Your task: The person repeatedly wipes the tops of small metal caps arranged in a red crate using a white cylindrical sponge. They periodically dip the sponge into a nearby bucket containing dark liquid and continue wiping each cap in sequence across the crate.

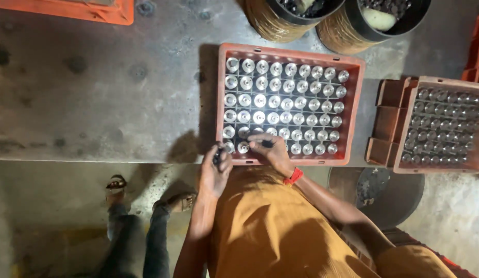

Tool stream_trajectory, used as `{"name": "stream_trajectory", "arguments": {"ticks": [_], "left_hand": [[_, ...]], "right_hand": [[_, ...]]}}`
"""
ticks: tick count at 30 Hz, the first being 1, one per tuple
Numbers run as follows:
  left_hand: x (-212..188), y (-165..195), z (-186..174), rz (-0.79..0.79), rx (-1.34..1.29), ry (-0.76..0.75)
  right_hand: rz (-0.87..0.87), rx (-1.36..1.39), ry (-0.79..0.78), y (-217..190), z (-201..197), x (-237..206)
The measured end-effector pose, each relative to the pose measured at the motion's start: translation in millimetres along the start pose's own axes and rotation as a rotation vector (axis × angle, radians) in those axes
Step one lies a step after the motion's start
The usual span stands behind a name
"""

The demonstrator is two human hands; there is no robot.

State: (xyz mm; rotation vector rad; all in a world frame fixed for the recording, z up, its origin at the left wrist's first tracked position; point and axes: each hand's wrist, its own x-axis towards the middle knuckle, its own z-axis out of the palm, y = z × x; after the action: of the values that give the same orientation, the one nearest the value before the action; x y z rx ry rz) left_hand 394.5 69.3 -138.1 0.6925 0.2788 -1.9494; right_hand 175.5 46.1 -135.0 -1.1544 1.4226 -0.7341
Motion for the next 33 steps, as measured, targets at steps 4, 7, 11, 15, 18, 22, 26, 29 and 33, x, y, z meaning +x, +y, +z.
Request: {"name": "stream_trajectory", "arguments": {"ticks": [4,7,11,15,18,22,26,29,33], "left_hand": [[-7.0,-2.0,-7.2,0.051,0.221,0.075],[-4.3,-0.5,-10.7,0.049,0.293,0.158],[3.7,2.1,-16.5,0.113,0.342,0.203],[8.6,1.8,-11.1,0.125,0.333,0.117],[6.6,0.0,5.1,0.107,0.507,0.003],[15.5,-10.4,32.7,0.079,0.798,-0.031],[28.9,-20.4,36.7,0.071,0.85,0.03],[30.7,-22.4,22.1,0.061,0.637,0.116],[32.1,-9.3,0.2,-0.007,0.139,0.255]], "right_hand": [[-0.35,-0.508,-0.087,11.0,2.9,-8.7],[-0.508,-0.748,-0.207,13.5,6.8,-1.1],[-0.498,-0.914,-0.254,6.1,17.7,9.3],[-0.502,-0.888,-0.225,-8.9,15.1,6.0],[-0.31,-0.524,-0.098,-17.1,5.2,1.4],[-0.118,-0.011,-0.206,-18.6,2.7,1.9],[0.026,0.195,-0.247,-15.6,7.1,6.8],[0.154,0.179,-0.085,-13.5,2.5,12.0],[-0.491,-0.796,0.027,-9.8,-7.5,24.3]]}}
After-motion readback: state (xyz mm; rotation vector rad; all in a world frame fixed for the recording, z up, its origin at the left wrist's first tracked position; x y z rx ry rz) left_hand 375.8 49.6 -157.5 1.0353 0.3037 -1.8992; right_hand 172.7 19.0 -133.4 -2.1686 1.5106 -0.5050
